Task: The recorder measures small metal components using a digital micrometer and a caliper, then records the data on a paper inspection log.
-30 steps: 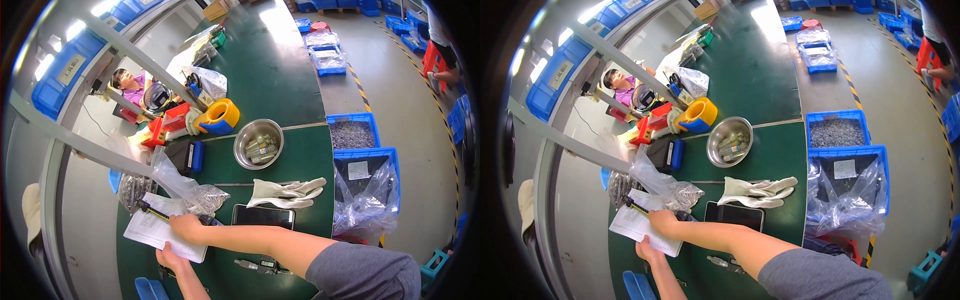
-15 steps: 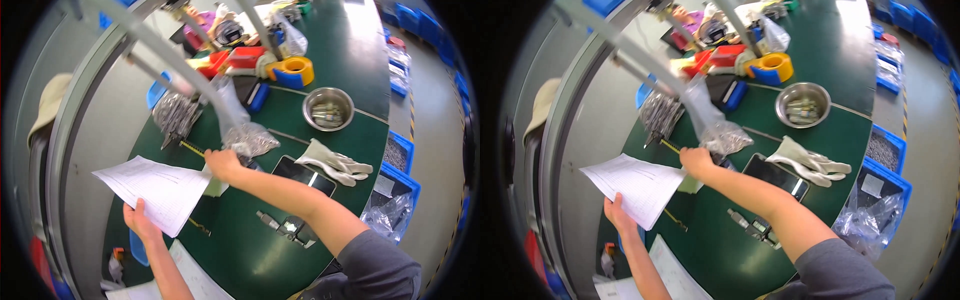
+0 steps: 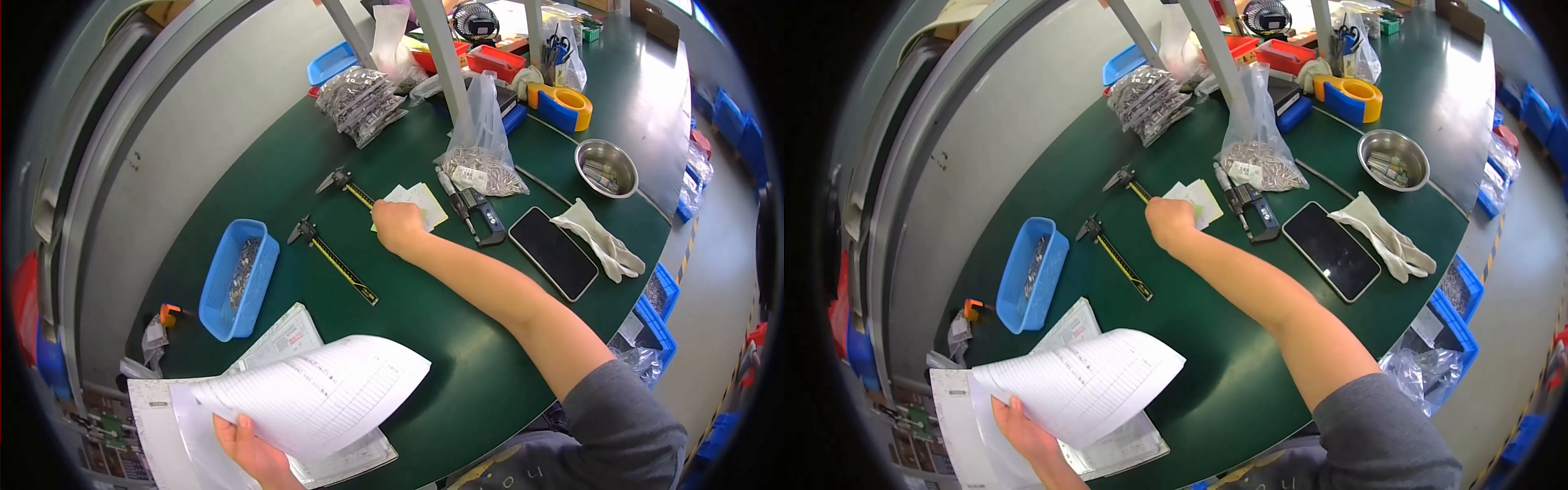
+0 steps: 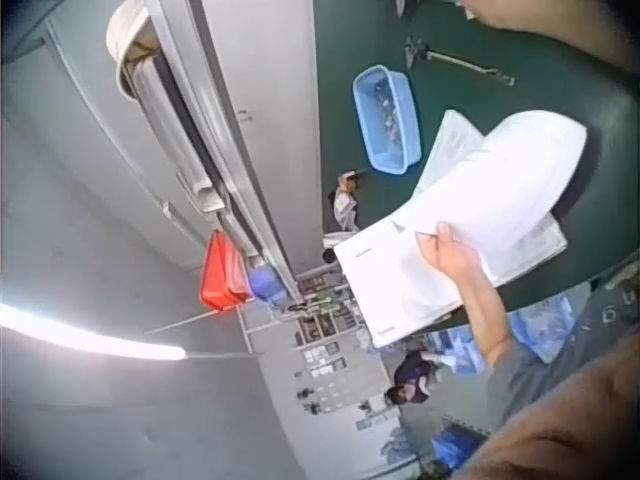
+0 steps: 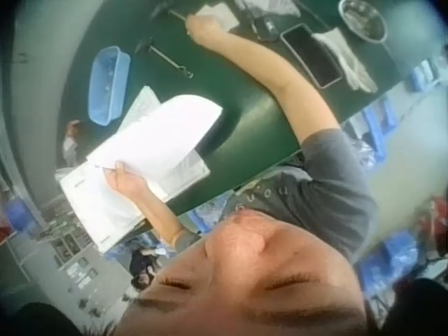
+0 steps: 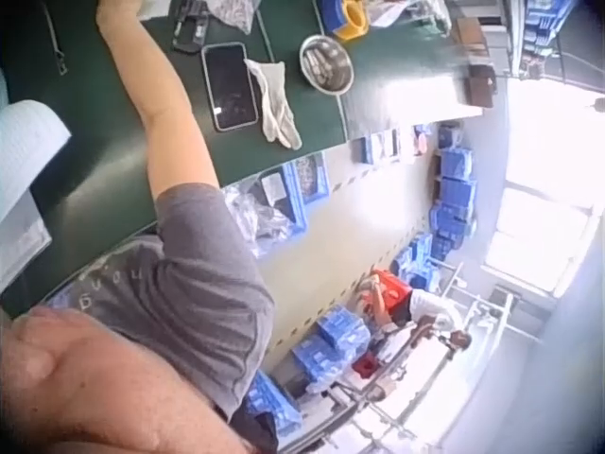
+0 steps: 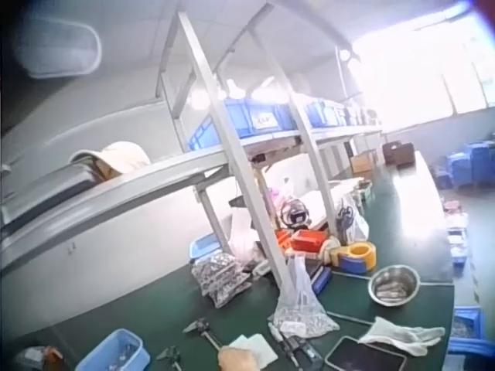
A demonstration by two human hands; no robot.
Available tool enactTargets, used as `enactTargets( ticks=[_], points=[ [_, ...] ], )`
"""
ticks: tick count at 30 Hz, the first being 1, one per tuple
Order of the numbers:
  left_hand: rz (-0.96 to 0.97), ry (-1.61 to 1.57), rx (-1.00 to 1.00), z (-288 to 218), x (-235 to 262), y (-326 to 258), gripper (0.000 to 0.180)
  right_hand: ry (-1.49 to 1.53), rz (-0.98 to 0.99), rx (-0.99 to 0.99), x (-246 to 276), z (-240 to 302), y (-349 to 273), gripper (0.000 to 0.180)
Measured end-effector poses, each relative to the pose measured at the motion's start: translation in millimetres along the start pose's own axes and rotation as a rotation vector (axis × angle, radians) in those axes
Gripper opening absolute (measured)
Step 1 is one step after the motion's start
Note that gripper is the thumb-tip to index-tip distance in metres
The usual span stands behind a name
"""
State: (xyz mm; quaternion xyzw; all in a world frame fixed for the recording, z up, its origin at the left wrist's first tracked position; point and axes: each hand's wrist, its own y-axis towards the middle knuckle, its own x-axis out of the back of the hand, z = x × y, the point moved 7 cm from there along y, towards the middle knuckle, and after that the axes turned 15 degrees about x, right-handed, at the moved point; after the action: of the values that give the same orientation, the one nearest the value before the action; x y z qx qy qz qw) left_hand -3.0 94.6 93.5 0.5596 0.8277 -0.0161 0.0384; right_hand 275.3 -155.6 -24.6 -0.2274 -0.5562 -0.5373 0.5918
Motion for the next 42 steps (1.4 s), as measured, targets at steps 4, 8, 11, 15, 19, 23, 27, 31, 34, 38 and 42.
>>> enactTargets(
  ticks=[4,8,11,15,19,23,27,31,34,38,42],
  points=[
    [-0.232,-0.052,-0.015,21.7,18.1,-31.5,0.051,-0.050,0.003,-0.030,-16.4,19.7,-3.3,0.013],
    [-0.369,-0.017,0.031,49.5,18.4,-65.6,0.045,-0.116,-0.016,-0.109,-23.2,20.8,-8.8,0.013],
    [-0.359,-0.106,0.048,57.8,13.3,-78.6,0.045,-0.199,-0.116,-0.081,-24.2,27.0,-8.6,0.014],
    [-0.267,-0.173,-0.053,54.4,10.9,-81.2,0.045,-0.194,-0.112,-0.068,-35.0,29.7,-8.7,0.015],
    [-0.251,-0.184,-0.193,45.0,10.4,-79.9,0.040,-0.266,-0.164,0.141,-13.6,45.6,-30.8,0.019],
    [-0.600,0.097,-0.481,63.4,83.6,-84.9,0.028,0.646,0.373,0.049,17.5,58.8,-94.2,0.048],
    [-0.686,0.066,-0.500,70.2,75.0,-85.4,0.025,1.621,0.934,-0.007,18.1,98.9,-186.8,0.080],
    [-0.595,0.203,-0.427,117.0,43.3,-83.4,0.023,1.895,0.625,-0.028,45.9,133.9,-197.1,0.071],
    [-0.393,-0.201,-0.239,90.2,-26.2,-105.0,0.028,1.822,0.318,-0.212,23.3,121.2,-184.8,0.047],
    [-0.132,0.117,-0.280,97.9,-5.7,-118.5,0.045,1.654,0.423,-0.247,45.7,87.0,-178.3,0.049],
    [0.092,0.627,-0.006,145.9,65.0,-120.1,0.052,1.614,0.432,-0.153,58.7,39.7,-169.4,0.051]
  ],
)
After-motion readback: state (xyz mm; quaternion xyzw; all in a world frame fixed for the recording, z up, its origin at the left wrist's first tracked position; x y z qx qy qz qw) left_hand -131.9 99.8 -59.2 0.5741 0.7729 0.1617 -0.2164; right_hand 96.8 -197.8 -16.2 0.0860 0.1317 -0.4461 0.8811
